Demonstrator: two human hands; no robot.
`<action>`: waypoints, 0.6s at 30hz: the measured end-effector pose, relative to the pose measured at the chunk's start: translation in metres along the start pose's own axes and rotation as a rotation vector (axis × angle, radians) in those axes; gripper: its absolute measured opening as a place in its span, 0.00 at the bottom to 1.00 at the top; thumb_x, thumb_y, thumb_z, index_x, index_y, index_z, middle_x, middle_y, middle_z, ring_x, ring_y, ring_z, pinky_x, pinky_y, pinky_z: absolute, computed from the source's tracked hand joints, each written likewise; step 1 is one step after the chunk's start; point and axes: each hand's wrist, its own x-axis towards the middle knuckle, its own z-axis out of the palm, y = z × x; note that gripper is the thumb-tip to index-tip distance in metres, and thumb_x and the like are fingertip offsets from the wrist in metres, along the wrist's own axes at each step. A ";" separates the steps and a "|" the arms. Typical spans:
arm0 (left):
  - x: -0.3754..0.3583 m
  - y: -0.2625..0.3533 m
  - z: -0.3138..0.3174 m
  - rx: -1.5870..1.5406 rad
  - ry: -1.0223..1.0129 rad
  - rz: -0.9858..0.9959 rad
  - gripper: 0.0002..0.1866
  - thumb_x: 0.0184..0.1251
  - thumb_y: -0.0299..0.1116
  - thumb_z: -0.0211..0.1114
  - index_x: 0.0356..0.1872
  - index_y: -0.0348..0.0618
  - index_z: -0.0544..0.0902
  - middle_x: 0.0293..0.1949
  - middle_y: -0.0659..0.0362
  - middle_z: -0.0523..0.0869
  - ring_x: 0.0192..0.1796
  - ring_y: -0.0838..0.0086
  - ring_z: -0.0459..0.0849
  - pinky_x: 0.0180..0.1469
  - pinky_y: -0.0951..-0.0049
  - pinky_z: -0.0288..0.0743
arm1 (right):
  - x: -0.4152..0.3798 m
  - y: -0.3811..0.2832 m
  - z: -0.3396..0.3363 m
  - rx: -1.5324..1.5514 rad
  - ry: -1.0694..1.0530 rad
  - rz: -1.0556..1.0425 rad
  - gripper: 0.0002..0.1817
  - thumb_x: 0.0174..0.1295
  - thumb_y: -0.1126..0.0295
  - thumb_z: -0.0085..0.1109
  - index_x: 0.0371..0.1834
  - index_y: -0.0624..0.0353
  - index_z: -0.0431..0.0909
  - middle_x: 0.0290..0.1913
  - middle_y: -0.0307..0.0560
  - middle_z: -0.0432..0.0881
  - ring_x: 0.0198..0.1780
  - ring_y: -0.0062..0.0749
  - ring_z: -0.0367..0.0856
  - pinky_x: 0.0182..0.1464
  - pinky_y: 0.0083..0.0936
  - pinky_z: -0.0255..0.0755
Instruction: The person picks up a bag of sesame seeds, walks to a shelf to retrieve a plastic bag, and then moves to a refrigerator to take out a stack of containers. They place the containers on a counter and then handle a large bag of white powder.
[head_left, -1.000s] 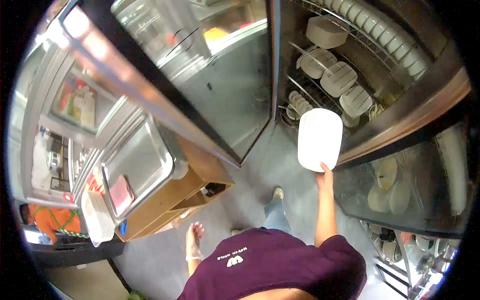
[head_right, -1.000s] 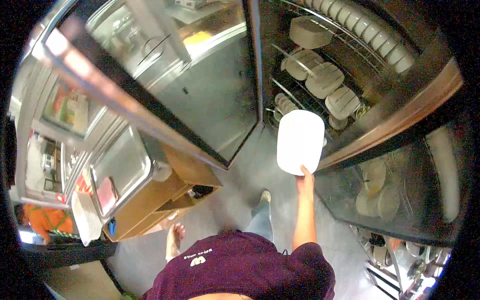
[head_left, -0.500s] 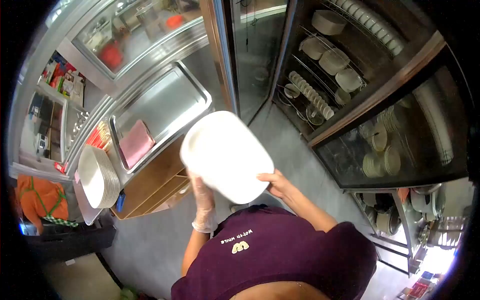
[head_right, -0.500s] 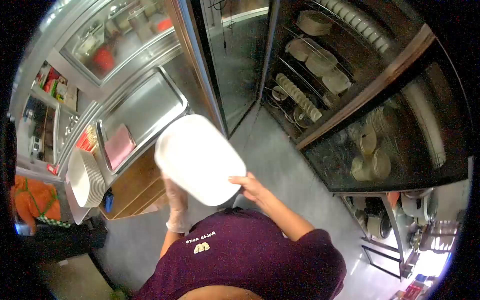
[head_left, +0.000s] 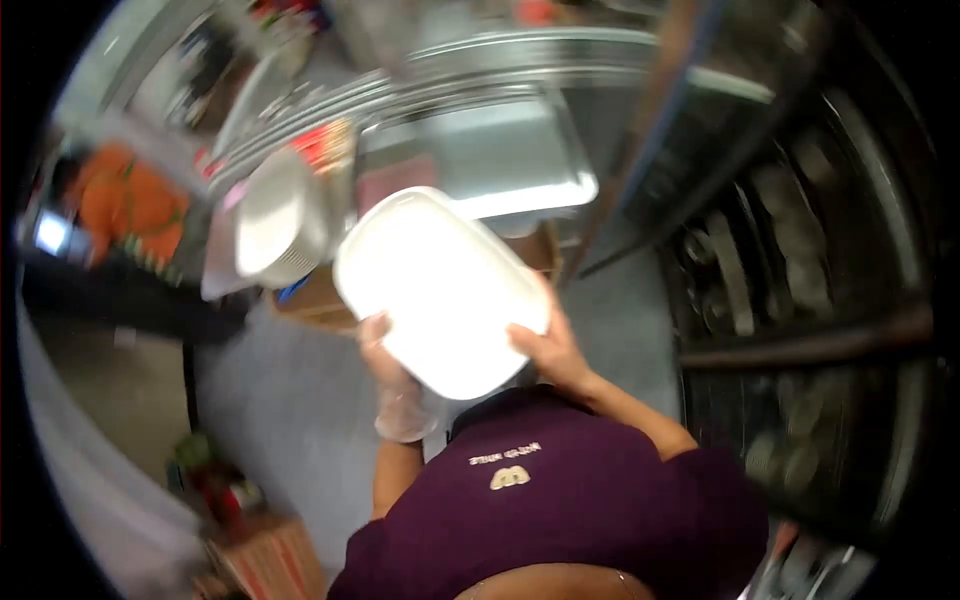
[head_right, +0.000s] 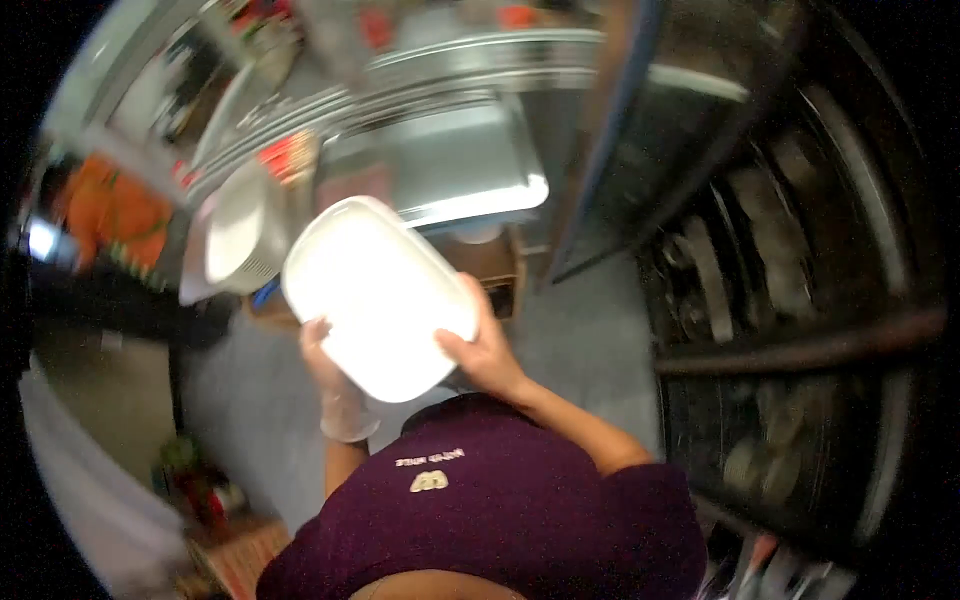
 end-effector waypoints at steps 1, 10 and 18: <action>0.000 0.002 0.003 0.056 0.070 0.011 0.23 0.58 0.38 0.47 0.50 0.31 0.69 0.42 0.49 0.76 0.45 0.64 0.78 0.48 0.68 0.73 | 0.002 -0.002 0.001 0.051 0.030 0.066 0.39 0.54 0.70 0.56 0.66 0.66 0.45 0.59 0.52 0.61 0.61 0.34 0.60 0.63 0.29 0.54; 0.072 0.101 0.003 -0.070 -0.089 0.040 0.29 0.56 0.41 0.50 0.54 0.27 0.65 0.45 0.44 0.76 0.45 0.61 0.79 0.45 0.69 0.75 | 0.087 -0.022 0.074 -0.140 -0.150 -0.216 0.40 0.56 0.57 0.52 0.65 0.68 0.47 0.58 0.57 0.62 0.59 0.37 0.63 0.60 0.30 0.57; 0.193 0.201 -0.068 0.104 -0.189 -0.036 0.28 0.55 0.44 0.52 0.51 0.30 0.69 0.39 0.48 0.80 0.38 0.64 0.82 0.40 0.69 0.78 | 0.192 0.056 0.213 -0.126 -0.042 -0.245 0.36 0.57 0.56 0.53 0.62 0.67 0.51 0.53 0.58 0.67 0.55 0.39 0.66 0.57 0.33 0.61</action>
